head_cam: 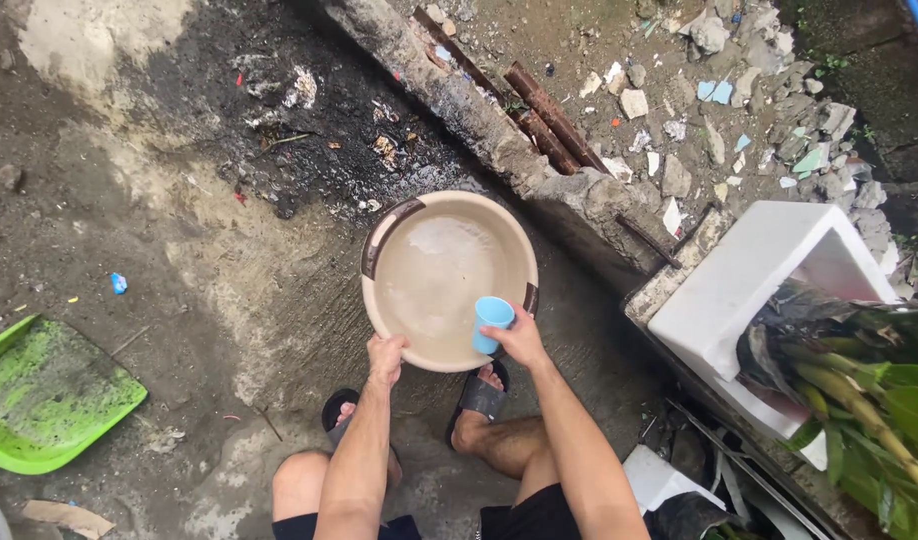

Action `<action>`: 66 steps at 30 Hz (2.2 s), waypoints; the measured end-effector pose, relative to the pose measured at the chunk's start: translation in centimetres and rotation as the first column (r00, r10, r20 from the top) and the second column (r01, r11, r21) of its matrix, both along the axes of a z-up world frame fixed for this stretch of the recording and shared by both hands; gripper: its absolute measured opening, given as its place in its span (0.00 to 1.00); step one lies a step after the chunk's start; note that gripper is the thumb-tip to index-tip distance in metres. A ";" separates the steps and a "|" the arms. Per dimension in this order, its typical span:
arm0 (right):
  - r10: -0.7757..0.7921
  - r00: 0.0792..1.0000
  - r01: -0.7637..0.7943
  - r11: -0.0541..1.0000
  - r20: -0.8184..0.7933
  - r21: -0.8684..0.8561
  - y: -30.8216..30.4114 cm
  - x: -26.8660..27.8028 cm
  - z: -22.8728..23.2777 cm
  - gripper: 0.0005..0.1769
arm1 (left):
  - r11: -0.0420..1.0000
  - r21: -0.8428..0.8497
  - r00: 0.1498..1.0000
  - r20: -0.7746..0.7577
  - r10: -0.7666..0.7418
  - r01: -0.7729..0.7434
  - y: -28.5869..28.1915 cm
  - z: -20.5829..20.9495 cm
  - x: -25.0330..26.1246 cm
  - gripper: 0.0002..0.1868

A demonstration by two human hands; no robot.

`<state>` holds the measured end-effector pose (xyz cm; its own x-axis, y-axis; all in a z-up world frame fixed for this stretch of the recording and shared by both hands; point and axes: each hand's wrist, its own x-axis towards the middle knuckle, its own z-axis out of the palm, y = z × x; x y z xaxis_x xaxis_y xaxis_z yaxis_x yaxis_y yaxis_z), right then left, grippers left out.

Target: Watering various potted plants using a small cup and scooping water from a bucket.

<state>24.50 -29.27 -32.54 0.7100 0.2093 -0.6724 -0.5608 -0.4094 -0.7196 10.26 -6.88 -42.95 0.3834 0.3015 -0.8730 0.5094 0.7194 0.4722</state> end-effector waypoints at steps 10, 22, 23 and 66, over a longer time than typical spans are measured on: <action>-0.179 0.714 0.173 0.982 -0.677 -0.077 3.1 -1.7 -18.6 0.34 | 0.996 -0.071 0.999 -0.026 0.044 -0.046 -0.1 -5.4 -3.5 0.23; 0.079 0.858 0.092 0.949 0.508 -0.302 3.4 3.8 -10.8 0.46 | 0.926 0.284 0.962 -0.182 -0.202 0.248 -0.6 -3.4 -4.2 0.54; 0.109 0.809 0.124 0.928 0.577 -0.350 3.6 3.5 -8.0 0.44 | 0.741 0.576 0.938 -0.234 -0.256 0.345 -0.7 -1.9 -4.5 0.53; -0.459 0.395 0.918 0.227 0.796 -0.324 -50.7 -55.6 82.4 0.49 | -0.300 -0.374 -0.016 0.602 -0.799 0.877 -76.7 75.1 -25.2 0.10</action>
